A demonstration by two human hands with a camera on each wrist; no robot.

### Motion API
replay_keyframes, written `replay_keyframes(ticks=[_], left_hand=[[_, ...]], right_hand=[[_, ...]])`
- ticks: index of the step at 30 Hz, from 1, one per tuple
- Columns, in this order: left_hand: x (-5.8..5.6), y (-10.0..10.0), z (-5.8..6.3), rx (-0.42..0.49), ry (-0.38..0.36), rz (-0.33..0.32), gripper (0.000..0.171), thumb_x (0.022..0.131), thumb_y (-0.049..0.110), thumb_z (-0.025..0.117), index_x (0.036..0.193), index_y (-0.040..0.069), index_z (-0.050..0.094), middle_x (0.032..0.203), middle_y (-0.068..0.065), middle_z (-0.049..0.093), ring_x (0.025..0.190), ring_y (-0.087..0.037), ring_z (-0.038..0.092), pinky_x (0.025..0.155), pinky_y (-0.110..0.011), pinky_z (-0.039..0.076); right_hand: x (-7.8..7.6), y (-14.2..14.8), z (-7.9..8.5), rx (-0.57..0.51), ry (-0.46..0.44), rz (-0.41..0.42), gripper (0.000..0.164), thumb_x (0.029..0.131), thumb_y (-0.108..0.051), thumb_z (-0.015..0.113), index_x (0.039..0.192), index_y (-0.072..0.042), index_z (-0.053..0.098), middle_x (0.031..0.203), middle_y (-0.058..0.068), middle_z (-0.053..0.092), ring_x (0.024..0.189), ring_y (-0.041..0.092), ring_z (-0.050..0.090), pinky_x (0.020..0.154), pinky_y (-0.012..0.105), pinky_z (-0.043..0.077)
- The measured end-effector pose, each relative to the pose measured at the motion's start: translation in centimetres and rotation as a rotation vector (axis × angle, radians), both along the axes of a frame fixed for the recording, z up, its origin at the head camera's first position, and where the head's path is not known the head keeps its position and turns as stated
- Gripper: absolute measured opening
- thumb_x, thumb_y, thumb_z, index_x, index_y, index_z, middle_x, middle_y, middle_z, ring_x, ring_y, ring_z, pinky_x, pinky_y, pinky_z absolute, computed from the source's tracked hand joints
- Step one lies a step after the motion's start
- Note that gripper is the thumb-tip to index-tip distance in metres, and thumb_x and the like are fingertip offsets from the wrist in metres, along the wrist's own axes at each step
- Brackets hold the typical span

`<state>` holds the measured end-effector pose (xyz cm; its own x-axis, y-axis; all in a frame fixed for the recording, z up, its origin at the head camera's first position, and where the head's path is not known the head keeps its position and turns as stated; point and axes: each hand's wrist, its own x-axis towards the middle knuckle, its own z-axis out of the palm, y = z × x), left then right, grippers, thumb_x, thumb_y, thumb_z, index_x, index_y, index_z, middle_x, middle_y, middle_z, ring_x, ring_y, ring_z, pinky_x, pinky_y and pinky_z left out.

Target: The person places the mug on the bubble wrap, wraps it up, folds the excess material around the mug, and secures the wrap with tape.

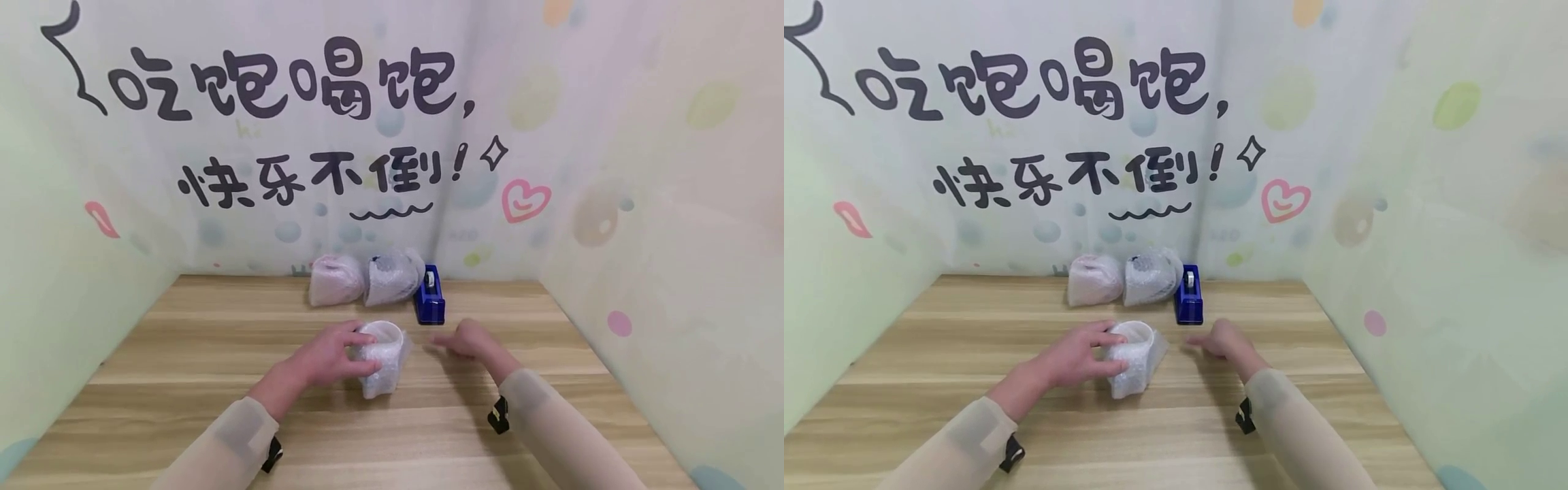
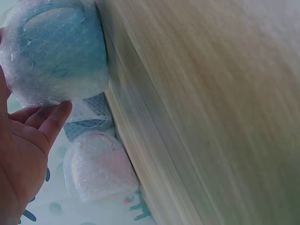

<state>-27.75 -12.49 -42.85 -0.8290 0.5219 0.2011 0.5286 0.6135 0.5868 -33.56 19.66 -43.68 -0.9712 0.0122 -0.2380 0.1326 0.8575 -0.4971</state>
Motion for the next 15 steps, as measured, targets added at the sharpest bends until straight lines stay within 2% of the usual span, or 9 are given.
replay_keyframes(ticks=[2,4,6,7,10,15], left_hand=[[0.0,0.0,-0.1,-0.005,0.003,-0.004,0.056,0.094,0.046,0.085,0.137,0.010,0.078,0.157,-0.023,0.061,0.144,-0.043,0.060,0.121,-0.058,0.051],[0.0,0.1,-0.2,-0.004,0.015,-0.007,0.056,0.094,0.045,0.085,0.136,0.010,0.078,0.156,-0.022,0.062,0.143,-0.043,0.061,0.120,-0.058,0.051],[-0.1,0.1,-0.3,0.001,0.035,-0.013,0.054,0.094,0.044,0.085,0.135,0.009,0.079,0.153,-0.022,0.064,0.140,-0.042,0.063,0.119,-0.057,0.053],[-0.1,0.2,-0.4,0.004,0.042,-0.016,0.054,0.094,0.044,0.085,0.135,0.009,0.079,0.152,-0.022,0.064,0.139,-0.042,0.064,0.118,-0.057,0.053],[-0.1,0.3,-0.5,0.006,0.059,-0.019,0.053,0.093,0.043,0.086,0.133,0.009,0.080,0.151,-0.023,0.065,0.137,-0.042,0.065,0.116,-0.057,0.054],[-0.1,0.3,-0.4,0.005,0.023,-0.002,0.054,0.094,0.044,0.086,0.135,0.010,0.079,0.154,-0.023,0.062,0.141,-0.043,0.062,0.119,-0.058,0.052]], right_hand=[[-0.5,-0.2,0.2,-0.141,0.065,-0.052,0.060,0.104,-0.056,0.069,0.104,0.004,0.076,0.100,0.017,0.075,0.091,0.026,0.068,0.085,0.040,0.059],[-1.2,-0.5,0.0,-0.320,0.107,-0.102,0.062,0.109,-0.048,0.064,0.134,0.008,0.069,0.128,0.025,0.074,0.114,0.033,0.069,0.101,0.046,0.058],[-1.8,-0.9,-0.4,-0.480,0.101,-0.170,0.059,0.111,-0.040,0.062,0.145,0.008,0.064,0.140,0.026,0.071,0.126,0.035,0.067,0.106,0.045,0.055],[-2.1,-1.1,-0.6,-0.535,0.098,-0.193,0.056,0.111,-0.037,0.062,0.146,0.008,0.063,0.140,0.025,0.072,0.127,0.035,0.068,0.105,0.043,0.055],[-2.9,-1.4,-1.1,-0.651,0.104,-0.249,0.046,0.110,-0.027,0.065,0.139,0.008,0.068,0.127,0.020,0.077,0.117,0.030,0.072,0.094,0.035,0.055],[-3.9,-1.6,-1.6,-0.614,0.155,-0.244,0.033,0.107,-0.023,0.068,0.120,0.006,0.077,0.101,0.006,0.078,0.092,0.015,0.070,0.082,0.025,0.050]])
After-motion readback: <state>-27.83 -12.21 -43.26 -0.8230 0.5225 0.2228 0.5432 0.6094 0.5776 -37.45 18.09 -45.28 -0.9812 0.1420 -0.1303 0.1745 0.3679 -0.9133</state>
